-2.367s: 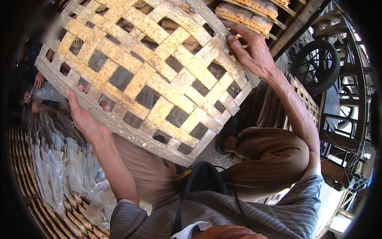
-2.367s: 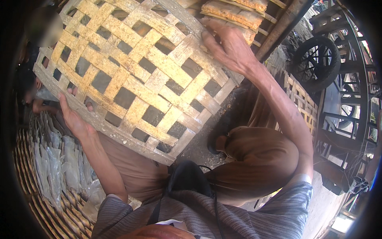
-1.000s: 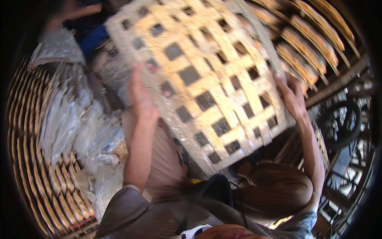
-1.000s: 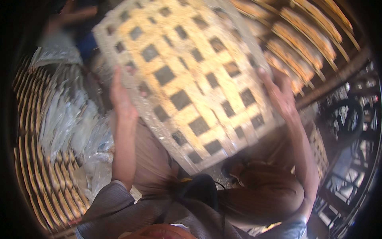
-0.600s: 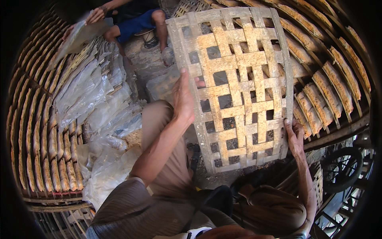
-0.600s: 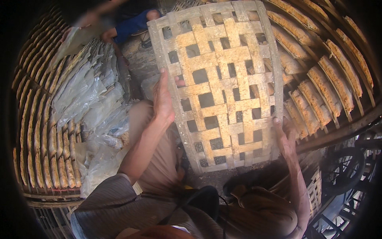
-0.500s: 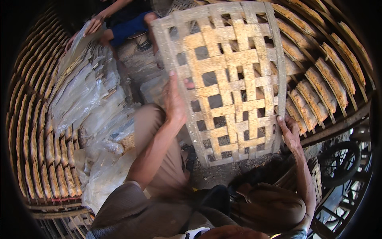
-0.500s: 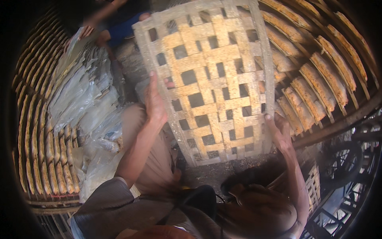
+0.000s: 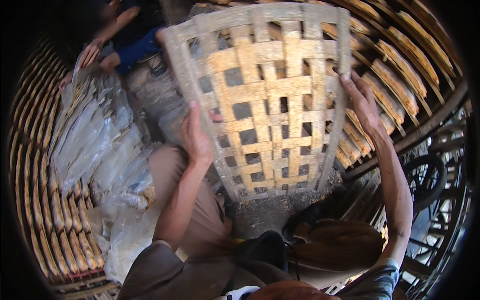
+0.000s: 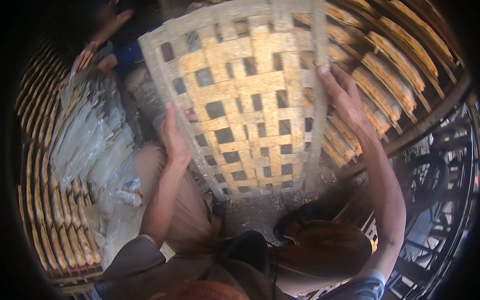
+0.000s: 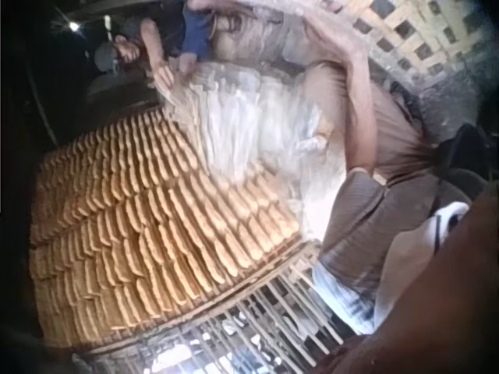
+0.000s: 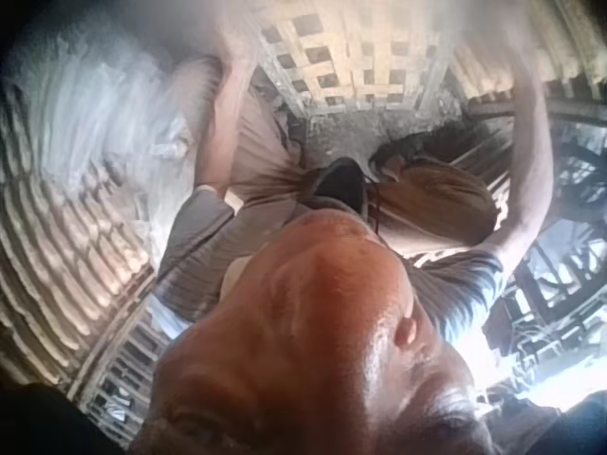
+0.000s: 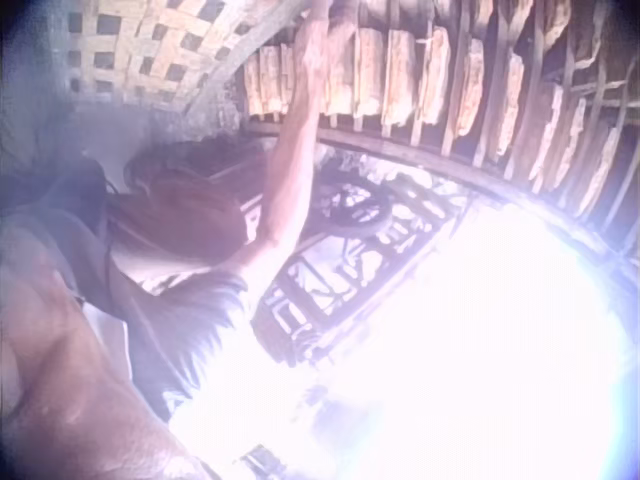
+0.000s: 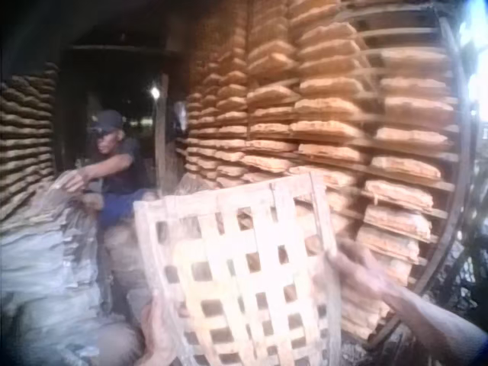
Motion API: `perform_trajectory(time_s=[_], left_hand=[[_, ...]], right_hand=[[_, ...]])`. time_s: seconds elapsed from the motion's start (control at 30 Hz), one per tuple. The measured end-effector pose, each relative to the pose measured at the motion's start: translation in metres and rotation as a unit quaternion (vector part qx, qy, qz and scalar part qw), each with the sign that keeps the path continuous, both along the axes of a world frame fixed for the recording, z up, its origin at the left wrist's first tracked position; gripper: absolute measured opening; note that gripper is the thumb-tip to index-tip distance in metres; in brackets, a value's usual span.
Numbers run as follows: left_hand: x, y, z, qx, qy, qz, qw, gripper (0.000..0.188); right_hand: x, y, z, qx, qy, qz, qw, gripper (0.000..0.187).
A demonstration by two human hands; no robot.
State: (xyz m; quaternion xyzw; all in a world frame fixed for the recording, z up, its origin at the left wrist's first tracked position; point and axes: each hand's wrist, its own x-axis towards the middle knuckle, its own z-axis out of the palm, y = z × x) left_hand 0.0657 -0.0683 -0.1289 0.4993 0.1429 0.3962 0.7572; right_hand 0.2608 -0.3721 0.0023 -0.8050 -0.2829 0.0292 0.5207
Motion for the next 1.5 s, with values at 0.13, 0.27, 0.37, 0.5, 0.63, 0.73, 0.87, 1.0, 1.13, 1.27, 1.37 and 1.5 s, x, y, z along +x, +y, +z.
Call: perform_trajectory(time_s=[0.13,0.27,0.37,0.5,0.63,0.73,0.87,1.0,1.13,1.27,1.37,1.5], left_hand=[[-0.001,0.008,0.002,0.033,0.029,-0.045,0.998,0.054],[0.0,0.003,0.003,0.012,0.044,-0.1,0.994,0.055],[0.002,0.005,0.001,0.043,0.08,-0.121,0.988,0.056],[0.001,0.005,0.005,0.025,0.086,-0.17,0.981,0.065],[0.005,-0.001,0.009,-0.006,0.077,-0.169,0.983,0.069],[0.011,-0.001,0.004,0.0,0.067,-0.139,0.988,0.068],[0.012,-0.001,-0.002,-0.009,0.093,-0.121,0.988,0.063],[0.012,0.001,-0.006,-0.016,0.101,-0.1,0.99,0.062],[0.016,-0.017,0.001,0.02,0.103,-0.063,0.993,0.063],[0.015,-0.008,-0.001,0.008,0.074,-0.036,0.997,0.065],[0.014,-0.006,0.0,-0.013,0.092,-0.021,0.995,0.066],[0.015,-0.005,0.001,-0.033,0.064,0.004,0.997,0.066]], right_hand=[[-0.012,0.021,-0.025,0.114,0.047,-0.028,0.992,0.05],[-0.026,0.02,-0.047,0.178,0.096,-0.08,0.976,0.039],[-0.025,0.01,-0.055,0.177,0.125,-0.083,0.973,0.032],[-0.018,0.005,-0.063,0.187,0.111,-0.128,0.968,0.033],[-0.013,-0.002,-0.062,0.197,0.105,-0.101,0.969,0.034],[-0.019,0.003,-0.062,0.217,0.124,-0.108,0.962,0.035],[-0.024,0.002,-0.066,0.213,0.167,-0.075,0.96,0.035],[-0.029,-0.002,-0.068,0.181,0.166,-0.042,0.969,0.033],[-0.037,-0.01,-0.064,0.186,0.154,-0.075,0.968,0.038],[-0.03,-0.003,-0.062,0.167,0.169,-0.036,0.971,0.043],[-0.025,-0.02,-0.069,0.148,0.162,-0.009,0.976,0.043],[-0.029,-0.018,-0.075,0.139,0.154,-0.003,0.978,0.046]])
